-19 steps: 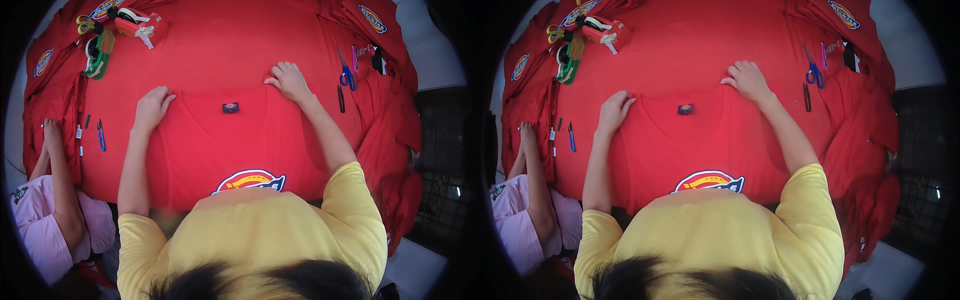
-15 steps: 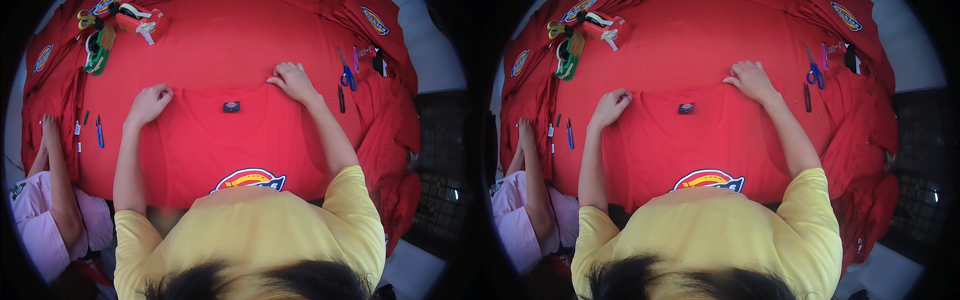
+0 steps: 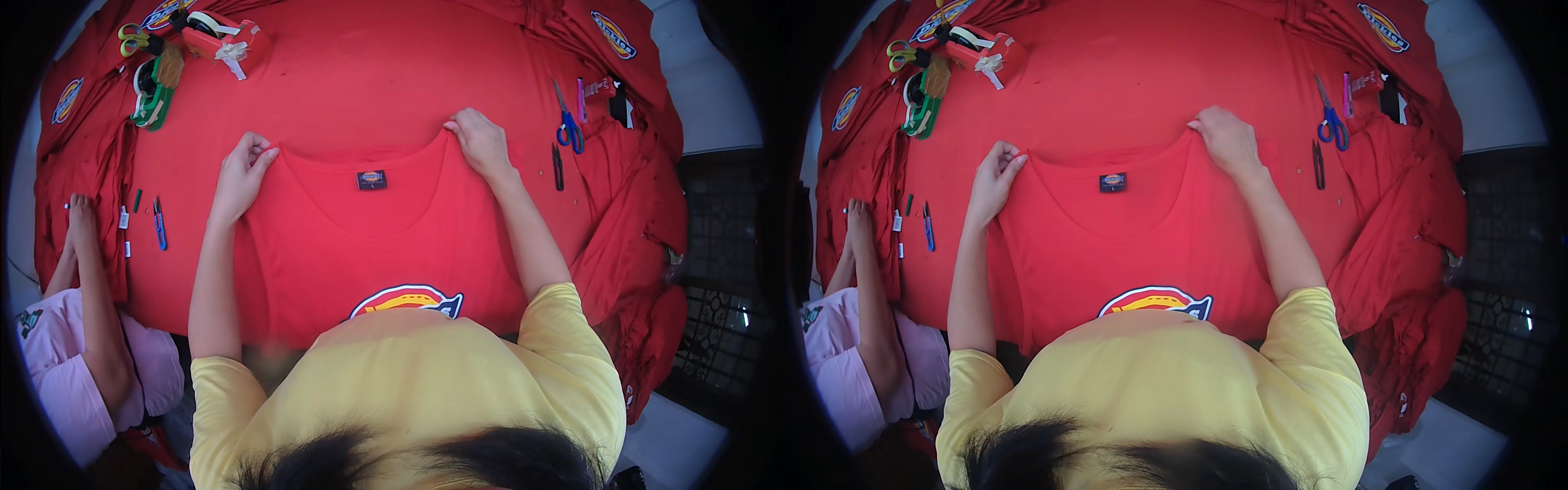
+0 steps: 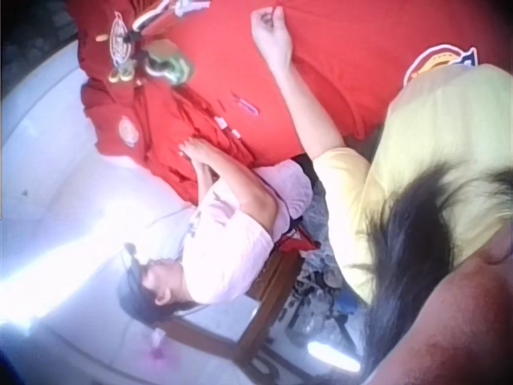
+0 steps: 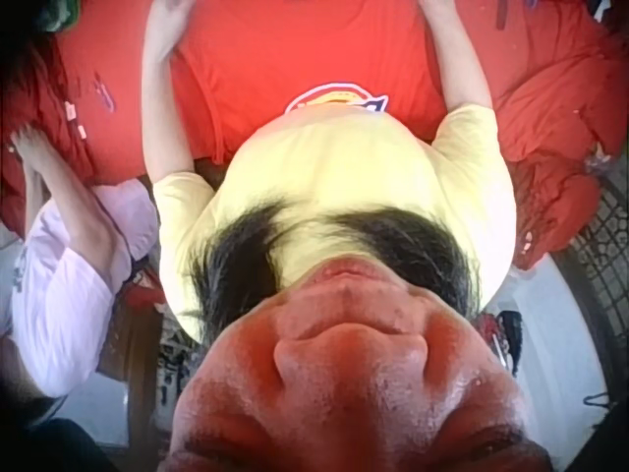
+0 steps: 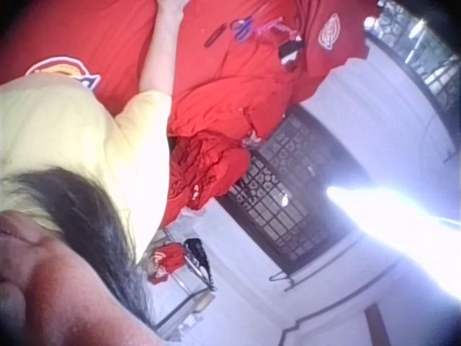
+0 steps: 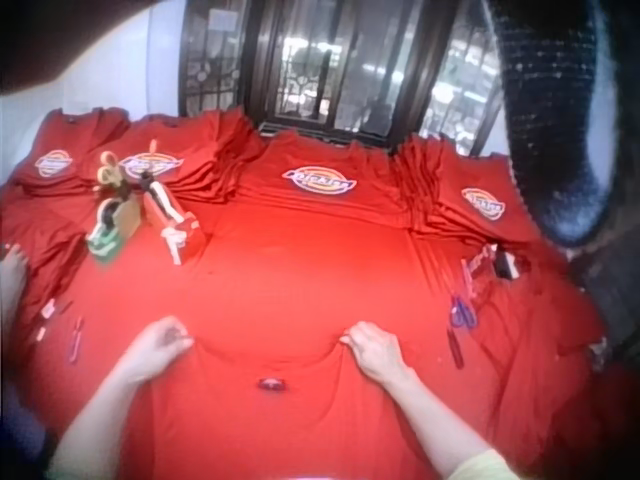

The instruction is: The person is inspecting red t-shirts for quality control on a large table. They check the collars and tags, use a tool to remove small debris from the fabric, and organize the shirts on the workspace.

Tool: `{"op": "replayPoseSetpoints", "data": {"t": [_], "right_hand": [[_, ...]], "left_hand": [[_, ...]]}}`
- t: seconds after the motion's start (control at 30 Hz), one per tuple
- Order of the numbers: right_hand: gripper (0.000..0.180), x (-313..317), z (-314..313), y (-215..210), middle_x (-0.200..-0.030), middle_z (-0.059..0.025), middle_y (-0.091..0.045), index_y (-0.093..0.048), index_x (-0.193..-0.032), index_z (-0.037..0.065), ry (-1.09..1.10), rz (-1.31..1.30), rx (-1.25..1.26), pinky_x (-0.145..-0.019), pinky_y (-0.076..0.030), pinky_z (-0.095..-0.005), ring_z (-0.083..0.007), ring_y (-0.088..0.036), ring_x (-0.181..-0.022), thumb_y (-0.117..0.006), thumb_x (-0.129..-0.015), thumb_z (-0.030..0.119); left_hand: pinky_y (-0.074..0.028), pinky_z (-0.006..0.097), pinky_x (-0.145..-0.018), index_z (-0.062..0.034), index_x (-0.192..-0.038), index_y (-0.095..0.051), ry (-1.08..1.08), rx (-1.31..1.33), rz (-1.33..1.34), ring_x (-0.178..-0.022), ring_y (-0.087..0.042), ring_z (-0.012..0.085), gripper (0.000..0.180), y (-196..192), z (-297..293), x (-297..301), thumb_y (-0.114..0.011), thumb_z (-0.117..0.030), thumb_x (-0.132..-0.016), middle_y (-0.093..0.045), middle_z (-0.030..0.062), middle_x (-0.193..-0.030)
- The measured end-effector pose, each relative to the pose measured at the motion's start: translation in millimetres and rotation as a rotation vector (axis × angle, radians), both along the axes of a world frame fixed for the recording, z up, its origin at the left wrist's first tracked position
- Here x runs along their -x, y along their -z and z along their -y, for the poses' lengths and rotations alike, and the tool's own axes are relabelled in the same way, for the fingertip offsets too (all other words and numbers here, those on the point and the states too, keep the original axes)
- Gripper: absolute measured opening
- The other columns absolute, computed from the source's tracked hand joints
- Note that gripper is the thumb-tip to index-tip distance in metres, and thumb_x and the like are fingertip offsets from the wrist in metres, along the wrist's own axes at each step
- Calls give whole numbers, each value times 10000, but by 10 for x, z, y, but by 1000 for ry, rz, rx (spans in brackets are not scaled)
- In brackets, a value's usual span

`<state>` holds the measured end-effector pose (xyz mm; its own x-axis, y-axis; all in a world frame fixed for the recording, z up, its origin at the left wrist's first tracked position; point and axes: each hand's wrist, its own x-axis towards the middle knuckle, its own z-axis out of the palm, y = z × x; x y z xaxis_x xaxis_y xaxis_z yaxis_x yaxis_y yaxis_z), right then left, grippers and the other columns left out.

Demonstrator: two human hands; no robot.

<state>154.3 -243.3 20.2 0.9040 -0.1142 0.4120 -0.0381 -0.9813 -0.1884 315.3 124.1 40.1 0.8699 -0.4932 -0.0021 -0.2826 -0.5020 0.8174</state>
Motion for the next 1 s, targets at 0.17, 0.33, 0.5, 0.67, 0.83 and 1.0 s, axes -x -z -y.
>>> {"op": "replayPoseSetpoints", "data": {"t": [0.17, 0.33, 0.5, 0.67, 0.83, 1.0], "right_hand": [[243, -51, 52, 47, -797, -72, -568, -550, -843, 72, 67, -7, 22, -585, -487, -424, -275, -599, -761, -608, -890, 304], [274, -90, -37, 53, -796, -58, -572, -547, -845, 81, 42, -26, 34, -589, -491, -408, -262, -600, -765, -617, -879, 344], [290, -83, 14, 101, -801, -54, -581, -548, -857, 82, 2, 0, 37, -593, -490, -401, -258, -600, -771, -619, -874, 363], [269, -78, 16, 77, -790, -67, -586, -553, -855, 76, -41, 45, -4, -581, -485, -408, -274, -604, -741, -603, -895, 338], [225, 110, 272, 66, -760, -92, -574, -545, -818, 63, 158, 129, 73, -551, -468, -406, -303, -597, -678, -588, -916, 261], [271, 8, 123, -130, -762, -74, -572, -534, -797, 80, 63, 166, 28, -547, -468, -411, -275, -595, -706, -597, -898, 323]], "left_hand": [[-492, 362, -724, -16, -948, -538, -32, -104, 314, -830, -626, 284, 173, 119, -10, 102, -630, -157, -905, -618, 151, -862], [-486, 379, -692, -23, -927, -537, 44, -264, 534, -808, -621, 299, 182, 232, -14, 102, -659, -148, -873, -618, 141, -869], [-468, 426, -751, -36, -926, -574, 107, -386, 787, -881, -596, 305, 128, -129, 469, 409, -644, -92, -834, -617, 131, -903], [-263, 425, -1138, -57, -1431, -367, 474, -396, 590, -1383, -330, 252, 640, 182, 868, 1133, -555, -388, -917, -366, 113, -1486], [-237, 433, -1147, -86, -1445, -358, 484, -413, 582, -1395, -307, 251, 678, 201, 788, 1123, -563, -433, -900, -344, 61, -1507], [-220, 449, -1151, -100, -1451, -353, 488, -435, 601, -1405, -289, 247, 676, 170, 806, 1092, -562, -432, -901, -332, 62, -1513]]}}
